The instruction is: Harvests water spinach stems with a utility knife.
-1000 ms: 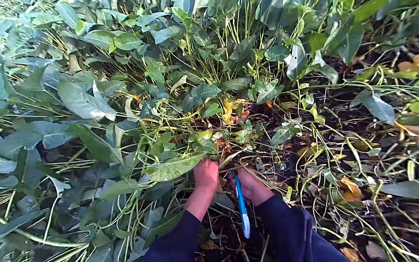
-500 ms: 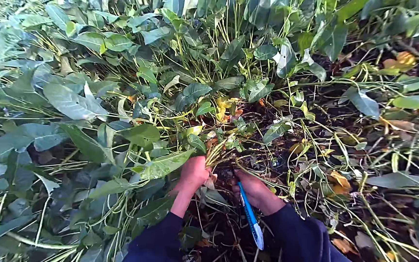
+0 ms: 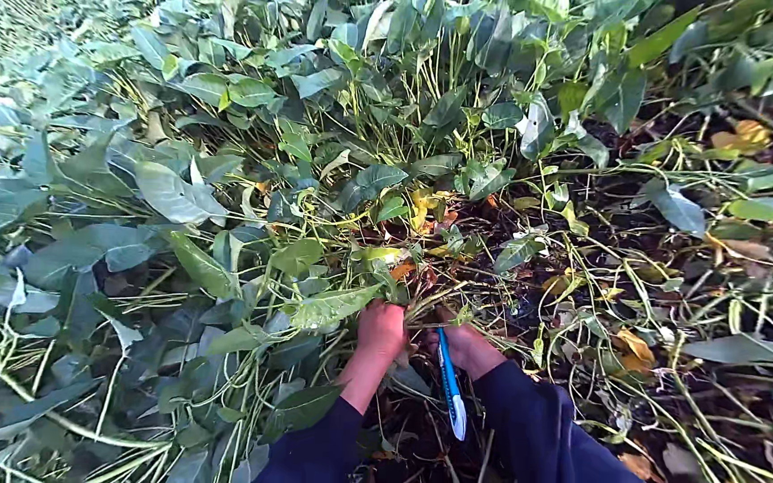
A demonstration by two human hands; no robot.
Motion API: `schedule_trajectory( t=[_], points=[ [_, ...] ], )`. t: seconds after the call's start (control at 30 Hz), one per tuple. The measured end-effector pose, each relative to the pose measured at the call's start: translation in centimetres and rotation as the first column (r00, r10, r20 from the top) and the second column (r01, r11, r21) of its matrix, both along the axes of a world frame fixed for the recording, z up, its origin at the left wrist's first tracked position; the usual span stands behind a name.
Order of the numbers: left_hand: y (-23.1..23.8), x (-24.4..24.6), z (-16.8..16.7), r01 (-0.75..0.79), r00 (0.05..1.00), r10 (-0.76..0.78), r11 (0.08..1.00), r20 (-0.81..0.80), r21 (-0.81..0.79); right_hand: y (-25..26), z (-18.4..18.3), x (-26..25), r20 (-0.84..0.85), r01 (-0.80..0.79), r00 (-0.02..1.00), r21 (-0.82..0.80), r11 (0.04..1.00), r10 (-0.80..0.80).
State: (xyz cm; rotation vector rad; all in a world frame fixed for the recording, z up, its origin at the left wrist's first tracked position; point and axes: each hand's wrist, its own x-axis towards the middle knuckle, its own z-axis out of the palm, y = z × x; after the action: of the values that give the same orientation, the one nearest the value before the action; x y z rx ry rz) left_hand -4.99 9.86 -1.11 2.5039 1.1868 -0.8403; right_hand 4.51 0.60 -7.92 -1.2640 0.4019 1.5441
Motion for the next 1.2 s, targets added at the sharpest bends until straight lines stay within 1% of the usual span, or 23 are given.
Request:
schedule_trajectory(
  t=[0.13, 0.2, 0.23, 0.33, 0.4, 0.43, 0.47, 0.53, 0.6, 0.63, 0.7, 0.73, 0.8, 0.87, 0.9, 0.93, 0.97, 1.0, 1.07, 1.1, 1.13, 1.17, 1.2],
  points=[
    [0.3, -0.4, 0.4, 0.010, 1.000, -0.009, 0.999, 0.017, -0.048, -1.8, 0.0, -0.2, 0.067, -0.235, 0.969, -0.050, 0.971, 0.238],
    [1.1, -0.8, 0.9, -0.051, 0.995, 0.059, 0.993, 0.076, -0.104, -2.9, 0.4, 0.0, 0.117, -0.316, 0.941, -0.035, 0.948, 0.318],
    [1.7, -1.1, 1.3, -0.084, 0.987, 0.102, 0.987, 0.128, -0.139, -3.4, 0.6, 0.0, 0.119, -0.310, 0.943, -0.020, 0.950, 0.311],
    [2.4, -1.9, 2.2, -0.121, 0.944, 0.184, 0.966, 0.274, -0.230, -3.3, 2.1, 0.2, 0.099, -0.110, 0.990, 0.085, 0.990, 0.101],
    [2.3, -2.1, 1.6, -0.103, 0.944, 0.158, 0.975, 0.288, -0.197, -2.1, 2.8, 0.5, 0.135, -0.029, 0.991, 0.169, 0.985, 0.006],
    [2.2, -2.1, 1.4, -0.100, 0.949, 0.148, 0.979, 0.280, -0.180, -1.3, 2.7, 0.7, 0.175, -0.042, 0.985, 0.188, 0.981, 0.009],
    [2.1, -2.0, 1.4, -0.106, 0.951, 0.151, 0.979, 0.270, -0.174, -0.4, 2.6, 0.8, 0.232, -0.086, 0.972, 0.175, 0.981, 0.044],
    [2.1, -1.9, 1.9, -0.132, 0.947, 0.179, 0.974, 0.267, -0.185, 0.8, 2.4, 1.1, 0.350, -0.265, 0.913, 0.113, 0.958, 0.212],
    [2.4, -2.7, 2.6, -0.148, 0.910, 0.233, 0.955, 0.344, -0.256, 0.2, 2.4, 1.3, 0.389, -0.415, 0.855, 0.117, 0.902, 0.343],
    [2.6, -3.4, 3.4, -0.150, 0.875, 0.275, 0.937, 0.399, -0.317, -0.6, 2.7, 1.3, 0.367, -0.427, 0.861, 0.147, 0.892, 0.352],
    [3.1, -6.1, 5.7, -0.111, 0.802, 0.345, 0.888, 0.488, -0.446, -3.0, 3.4, 1.2, 0.270, -0.345, 0.921, 0.231, 0.910, 0.280],
    [3.8, -8.0, 6.4, -0.073, 0.773, 0.353, 0.875, 0.527, -0.479, -4.2, 4.0, 1.1, 0.214, -0.296, 0.946, 0.260, 0.919, 0.244],
    [5.0, -12.1, 7.2, -0.044, 0.739, 0.341, 0.885, 0.581, -0.464, -6.0, 5.2, 0.7, 0.108, -0.208, 0.977, 0.258, 0.943, 0.186],
    [3.8, -13.2, 9.3, -0.111, 0.668, 0.360, 0.914, 0.652, -0.391, -7.3, 5.9, 0.1, 0.009, -0.113, 0.993, 0.253, 0.961, 0.114],
    [2.9, -12.6, 10.2, -0.145, 0.676, 0.361, 0.920, 0.643, -0.364, -7.7, 6.0, -0.6, -0.050, -0.046, 0.997, 0.250, 0.967, 0.061],
    [2.5, -11.7, 10.4, -0.164, 0.719, 0.355, 0.922, 0.598, -0.351, -8.1, 6.0, -1.4, -0.111, 0.023, 0.994, 0.234, 0.972, 0.004],
    [2.5, -10.4, 9.6, -0.158, 0.779, 0.330, 0.926, 0.533, -0.343, -8.2, 5.9, -2.5, -0.166, 0.084, 0.985, 0.203, 0.976, -0.050],
    [2.5, -8.7, 8.2, -0.150, 0.840, 0.295, 0.933, 0.455, -0.327, -8.3, 5.7, -3.5, -0.206, 0.124, 0.975, 0.173, 0.977, -0.087],
    [1.5, -5.7, 4.2, -0.088, 0.930, 0.162, 0.970, 0.330, -0.228, -8.3, 5.2, -5.5, -0.236, 0.166, 0.962, 0.093, 0.982, -0.140],
    [0.7, -4.4, 3.0, -0.074, 0.975, 0.112, 0.979, 0.195, -0.189, -8.2, 4.9, -6.3, -0.231, 0.182, 0.959, 0.048, 0.982, -0.167],
    [0.0, -3.4, 2.2, -0.049, 0.997, 0.058, 0.985, 0.046, -0.164, -8.0, 4.8, -7.0, -0.222, 0.203, 0.955, 0.008, 0.979, -0.197],
    [-0.5, -2.8, 1.7, -0.018, 0.998, 0.007, 0.986, -0.066, -0.163, -7.8, 4.7, -7.3, -0.208, 0.224, 0.952, -0.021, 0.974, -0.223],
    [-0.6, -2.5, 1.2, 0.023, 0.990, -0.048, 0.983, -0.131, -0.182, -7.5, 4.6, -7.4, -0.194, 0.243, 0.950, -0.040, 0.969, -0.246]
  ],
)
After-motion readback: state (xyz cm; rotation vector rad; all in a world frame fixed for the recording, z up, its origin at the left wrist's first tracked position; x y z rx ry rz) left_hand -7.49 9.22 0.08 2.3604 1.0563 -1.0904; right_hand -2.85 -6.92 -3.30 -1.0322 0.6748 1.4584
